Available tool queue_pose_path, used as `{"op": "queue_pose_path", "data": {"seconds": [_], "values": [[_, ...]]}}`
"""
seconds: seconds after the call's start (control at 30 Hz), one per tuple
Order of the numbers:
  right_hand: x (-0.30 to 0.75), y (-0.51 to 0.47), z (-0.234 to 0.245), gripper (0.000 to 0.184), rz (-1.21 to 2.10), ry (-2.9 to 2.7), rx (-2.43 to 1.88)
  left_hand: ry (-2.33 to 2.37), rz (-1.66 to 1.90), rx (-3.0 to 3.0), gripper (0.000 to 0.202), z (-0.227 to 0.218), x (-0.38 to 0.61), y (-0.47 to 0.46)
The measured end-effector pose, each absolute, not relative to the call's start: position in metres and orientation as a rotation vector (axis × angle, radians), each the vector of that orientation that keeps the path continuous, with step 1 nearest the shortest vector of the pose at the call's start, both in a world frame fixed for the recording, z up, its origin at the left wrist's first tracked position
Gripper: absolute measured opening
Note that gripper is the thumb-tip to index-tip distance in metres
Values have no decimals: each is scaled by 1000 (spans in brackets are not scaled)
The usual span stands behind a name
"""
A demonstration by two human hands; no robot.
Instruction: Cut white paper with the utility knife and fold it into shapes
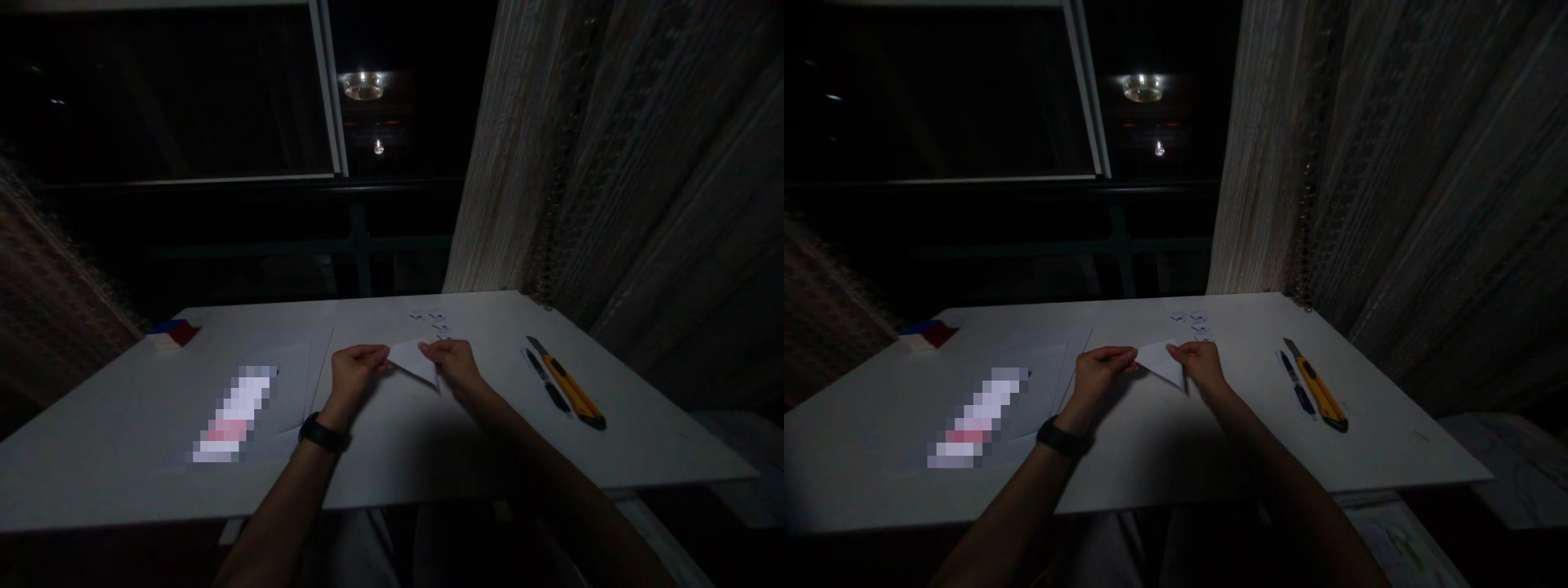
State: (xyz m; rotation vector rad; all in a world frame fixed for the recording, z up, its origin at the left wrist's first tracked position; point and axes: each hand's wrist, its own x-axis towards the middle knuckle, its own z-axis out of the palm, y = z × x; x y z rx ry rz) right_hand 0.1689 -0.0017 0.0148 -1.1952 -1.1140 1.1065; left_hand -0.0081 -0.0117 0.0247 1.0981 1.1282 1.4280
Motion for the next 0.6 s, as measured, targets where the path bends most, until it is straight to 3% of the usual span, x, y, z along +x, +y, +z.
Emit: {"op": "queue_pose_path", "data": {"seconds": [0.17,0.37,0.6], "values": [[172,0,11,36,1268,-1141,-1128,1099,1451,1026,33,24,-11,-10],[173,1,11,35,1082,-1226,-1147,1086,1394,961,27,29,-12,-12],[174,-7,22,32,1178,-1396,-1112,936,1032,1104,32,38,-30,-15]]}}
